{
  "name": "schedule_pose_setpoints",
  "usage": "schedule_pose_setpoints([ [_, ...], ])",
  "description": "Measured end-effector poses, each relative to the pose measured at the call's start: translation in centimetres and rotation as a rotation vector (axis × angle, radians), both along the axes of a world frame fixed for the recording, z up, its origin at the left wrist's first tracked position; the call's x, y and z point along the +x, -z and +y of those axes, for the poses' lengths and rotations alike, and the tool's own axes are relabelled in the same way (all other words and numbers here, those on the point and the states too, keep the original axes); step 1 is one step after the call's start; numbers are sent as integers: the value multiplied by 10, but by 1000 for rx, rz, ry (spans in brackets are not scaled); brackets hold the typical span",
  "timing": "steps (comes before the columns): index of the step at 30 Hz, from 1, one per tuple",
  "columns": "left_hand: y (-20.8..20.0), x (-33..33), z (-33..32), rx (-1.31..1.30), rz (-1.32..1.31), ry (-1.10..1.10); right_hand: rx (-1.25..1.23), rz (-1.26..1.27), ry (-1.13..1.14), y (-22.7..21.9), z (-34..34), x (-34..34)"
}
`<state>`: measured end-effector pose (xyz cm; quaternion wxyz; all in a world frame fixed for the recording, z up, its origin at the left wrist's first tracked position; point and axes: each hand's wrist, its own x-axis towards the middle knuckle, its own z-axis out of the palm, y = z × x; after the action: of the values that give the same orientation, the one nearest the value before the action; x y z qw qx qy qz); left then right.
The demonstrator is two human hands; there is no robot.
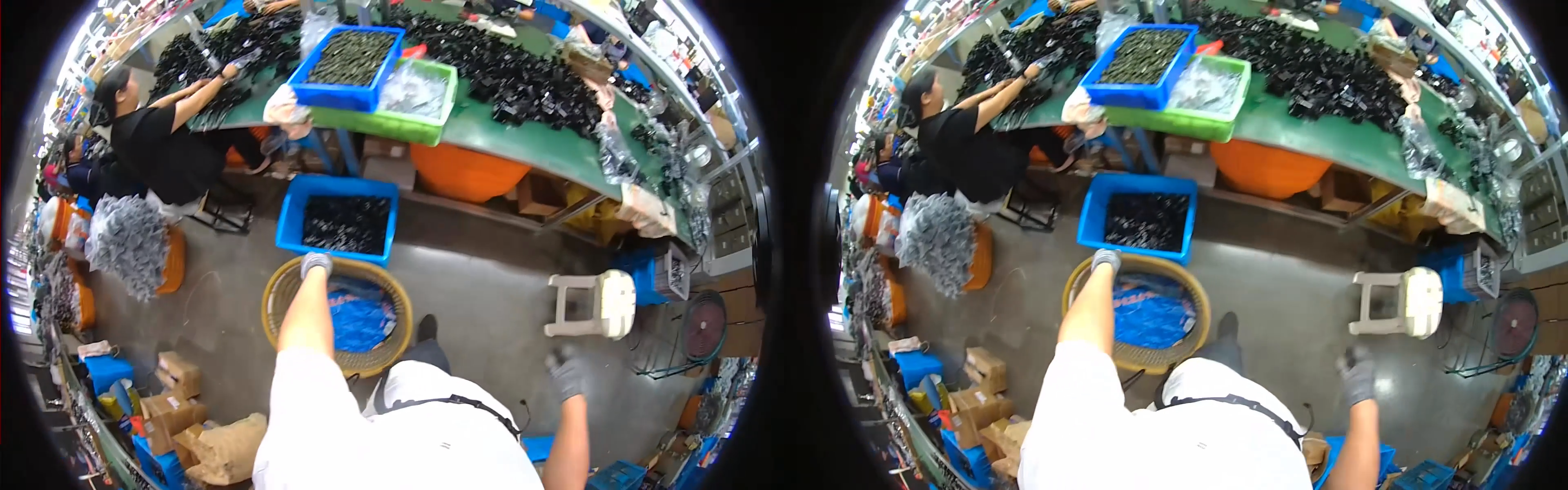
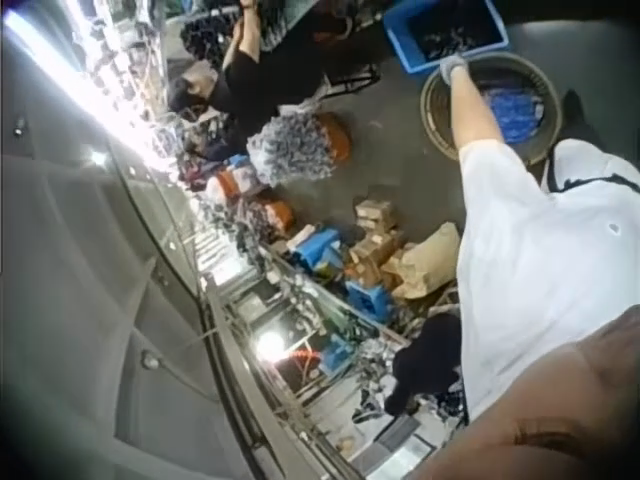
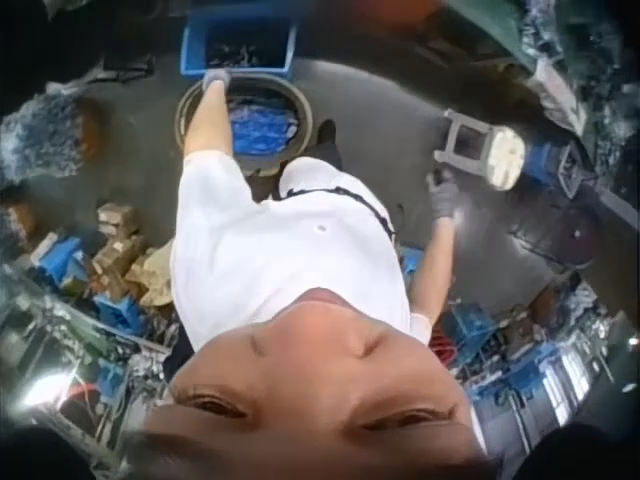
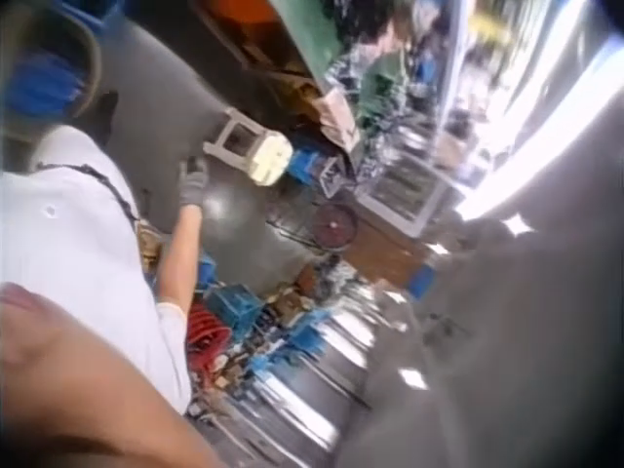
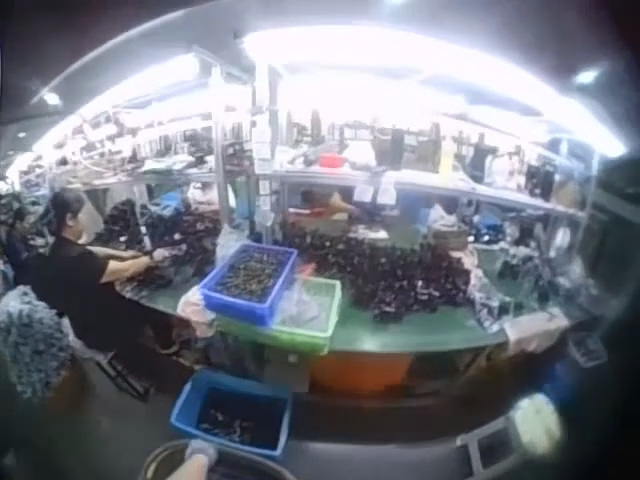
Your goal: Assembling small black plastic components by hand at a workbench in a factory setting.
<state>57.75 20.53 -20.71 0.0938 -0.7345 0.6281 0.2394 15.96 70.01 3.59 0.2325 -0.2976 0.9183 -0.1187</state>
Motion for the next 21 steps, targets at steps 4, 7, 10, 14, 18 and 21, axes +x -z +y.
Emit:
schedule_pose_setpoints([
  [4,-54,-111,9,-194,804,86,123,-255,441,182,188,-30],
  [7,-87,-168,36,-19,950,232,925,-166,-697,225,236,-18],
  [10,-126,-217,58,110,851,310,848,-125,-738,267,190,-87],
  [14,-147,-269,42,61,869,270,727,-92,-778,296,125,-157],
  [18,-171,-296,-4,-207,943,230,315,-338,137,204,-106,-226],
  [21,-213,-318,-40,-211,975,119,-160,11,-196,177,-262,-285],
])
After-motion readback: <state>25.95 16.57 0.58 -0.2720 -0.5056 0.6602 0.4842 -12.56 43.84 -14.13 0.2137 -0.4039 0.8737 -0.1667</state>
